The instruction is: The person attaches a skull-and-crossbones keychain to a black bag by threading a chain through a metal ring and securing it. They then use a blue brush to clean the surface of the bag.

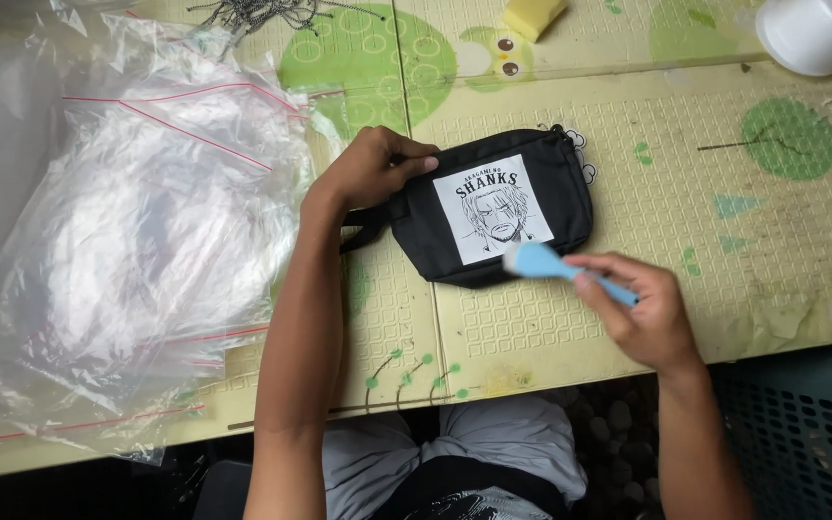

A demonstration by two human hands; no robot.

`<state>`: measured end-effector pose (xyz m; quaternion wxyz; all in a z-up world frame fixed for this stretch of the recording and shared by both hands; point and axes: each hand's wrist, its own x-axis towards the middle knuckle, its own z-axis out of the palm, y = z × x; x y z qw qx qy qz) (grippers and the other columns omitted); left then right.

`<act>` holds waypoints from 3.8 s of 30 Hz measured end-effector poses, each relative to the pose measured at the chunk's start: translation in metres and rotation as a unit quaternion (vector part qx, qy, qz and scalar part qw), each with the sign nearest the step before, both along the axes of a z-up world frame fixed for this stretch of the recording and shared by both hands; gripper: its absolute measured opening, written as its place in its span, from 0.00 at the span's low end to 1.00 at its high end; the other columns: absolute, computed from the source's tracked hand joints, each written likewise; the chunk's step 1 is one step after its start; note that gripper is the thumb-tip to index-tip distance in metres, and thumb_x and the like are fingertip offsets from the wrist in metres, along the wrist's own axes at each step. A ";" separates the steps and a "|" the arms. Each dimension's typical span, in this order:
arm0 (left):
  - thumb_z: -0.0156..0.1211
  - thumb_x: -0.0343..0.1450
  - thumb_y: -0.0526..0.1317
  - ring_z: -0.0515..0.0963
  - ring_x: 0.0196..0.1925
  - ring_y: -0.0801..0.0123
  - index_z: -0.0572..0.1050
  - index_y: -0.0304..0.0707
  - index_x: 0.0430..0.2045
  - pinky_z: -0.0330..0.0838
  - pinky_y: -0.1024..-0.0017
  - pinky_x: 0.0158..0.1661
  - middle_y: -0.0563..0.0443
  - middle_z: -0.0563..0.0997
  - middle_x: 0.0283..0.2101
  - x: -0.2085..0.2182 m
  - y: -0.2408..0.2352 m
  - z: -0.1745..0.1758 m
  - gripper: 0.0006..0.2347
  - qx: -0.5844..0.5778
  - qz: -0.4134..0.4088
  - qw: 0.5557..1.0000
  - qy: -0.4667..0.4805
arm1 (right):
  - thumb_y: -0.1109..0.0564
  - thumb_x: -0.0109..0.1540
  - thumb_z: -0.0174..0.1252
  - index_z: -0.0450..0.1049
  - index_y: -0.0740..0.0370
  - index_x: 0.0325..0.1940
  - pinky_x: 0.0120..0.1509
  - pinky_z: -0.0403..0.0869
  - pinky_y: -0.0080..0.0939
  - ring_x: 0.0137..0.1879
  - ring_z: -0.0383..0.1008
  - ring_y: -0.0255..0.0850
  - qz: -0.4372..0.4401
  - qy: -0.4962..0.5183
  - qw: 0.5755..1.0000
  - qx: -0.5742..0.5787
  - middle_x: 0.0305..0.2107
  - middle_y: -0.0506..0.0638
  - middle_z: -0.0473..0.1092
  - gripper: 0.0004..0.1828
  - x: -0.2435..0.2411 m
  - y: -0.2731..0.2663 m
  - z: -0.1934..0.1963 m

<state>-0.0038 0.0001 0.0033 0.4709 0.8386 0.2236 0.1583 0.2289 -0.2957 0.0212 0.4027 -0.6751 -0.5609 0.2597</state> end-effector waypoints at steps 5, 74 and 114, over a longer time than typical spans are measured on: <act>0.58 0.75 0.39 0.77 0.54 0.79 0.82 0.37 0.47 0.76 0.76 0.48 0.53 0.81 0.55 0.000 -0.001 0.002 0.11 -0.027 -0.001 1.000 -0.003 | 0.60 0.68 0.63 0.82 0.67 0.53 0.31 0.65 0.37 0.30 0.70 0.37 -0.117 -0.183 0.974 0.071 0.35 0.52 0.78 0.11 -0.005 -0.006 -0.006; 0.46 0.78 0.34 0.76 0.38 0.71 0.79 0.47 0.39 0.66 0.74 0.40 0.56 0.82 0.37 0.002 0.004 -0.004 0.10 0.024 0.022 0.999 -0.020 | 0.50 0.63 0.71 0.79 0.59 0.63 0.51 0.57 0.63 0.63 0.56 0.59 -0.226 -0.524 0.821 0.013 0.60 0.59 0.65 0.26 0.080 0.048 -0.021; 0.49 0.81 0.44 0.74 0.37 0.80 0.76 0.42 0.39 0.67 0.81 0.41 0.58 0.77 0.36 -0.004 0.004 -0.004 0.09 -0.122 -0.037 0.959 -0.252 | 0.60 0.65 0.54 0.53 0.63 0.78 0.68 0.66 0.38 0.63 0.68 0.38 0.184 0.302 0.933 0.060 0.67 0.52 0.62 0.37 0.055 0.058 -0.030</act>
